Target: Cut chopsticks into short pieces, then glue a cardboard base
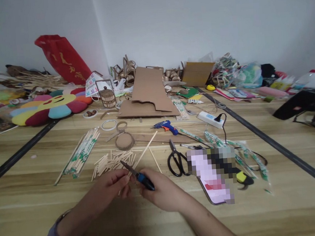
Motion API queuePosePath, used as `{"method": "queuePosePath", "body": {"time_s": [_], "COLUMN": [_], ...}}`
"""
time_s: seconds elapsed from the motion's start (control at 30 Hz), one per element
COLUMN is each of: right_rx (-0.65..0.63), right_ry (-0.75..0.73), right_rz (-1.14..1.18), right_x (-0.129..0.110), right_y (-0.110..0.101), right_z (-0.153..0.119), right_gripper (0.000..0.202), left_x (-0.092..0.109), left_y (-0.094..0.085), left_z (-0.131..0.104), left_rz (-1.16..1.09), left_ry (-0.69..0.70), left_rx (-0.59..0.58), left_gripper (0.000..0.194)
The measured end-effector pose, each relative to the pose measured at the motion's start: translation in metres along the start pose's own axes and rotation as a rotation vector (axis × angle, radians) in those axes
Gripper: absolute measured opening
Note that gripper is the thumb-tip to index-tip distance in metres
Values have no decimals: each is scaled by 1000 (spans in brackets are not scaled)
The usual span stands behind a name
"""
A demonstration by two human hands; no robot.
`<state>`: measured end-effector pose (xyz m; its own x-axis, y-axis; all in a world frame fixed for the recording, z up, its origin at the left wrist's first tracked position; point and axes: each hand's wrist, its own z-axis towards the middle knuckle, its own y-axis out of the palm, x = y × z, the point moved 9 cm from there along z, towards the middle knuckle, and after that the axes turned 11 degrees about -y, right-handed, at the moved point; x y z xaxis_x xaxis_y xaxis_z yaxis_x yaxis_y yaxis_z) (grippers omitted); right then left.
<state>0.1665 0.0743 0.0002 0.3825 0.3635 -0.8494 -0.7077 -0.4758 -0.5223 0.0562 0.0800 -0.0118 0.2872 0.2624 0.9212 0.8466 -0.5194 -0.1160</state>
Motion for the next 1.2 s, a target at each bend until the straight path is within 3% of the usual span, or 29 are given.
{"method": "queuePosePath", "body": {"time_s": [0.13,0.23,0.33,0.47,0.63,0.9,1.2], "right_rx": [-11,158,373,347,256,161,200], "right_ry": [-25,-33,-178,-337,-80,175,199], "right_rz": [87,2,-185,-364,-548,-721,-831], "right_x": [-2,-3,-15,-22,5,11,7], "right_y": [-5,-24,-43,-33,-20,-9,-6], "right_z": [0,-2,-7,-7,1,3,6], "right_gripper": [28,11,8,27,18,15,11], "left_x": [14,13,6,-1,-2,7,3], "left_y": [-19,-34,-24,-5,6,12,20], "left_z": [-5,-7,-4,-2,-1,-5,-2], "left_rz": [-69,-60,200,565,802,1112,1238], "left_ry": [113,104,42,35,10,-69,-85], "left_rx": [126,243,231,236,309,366,419], "left_gripper": [33,29,31,30,34,35,37]}}
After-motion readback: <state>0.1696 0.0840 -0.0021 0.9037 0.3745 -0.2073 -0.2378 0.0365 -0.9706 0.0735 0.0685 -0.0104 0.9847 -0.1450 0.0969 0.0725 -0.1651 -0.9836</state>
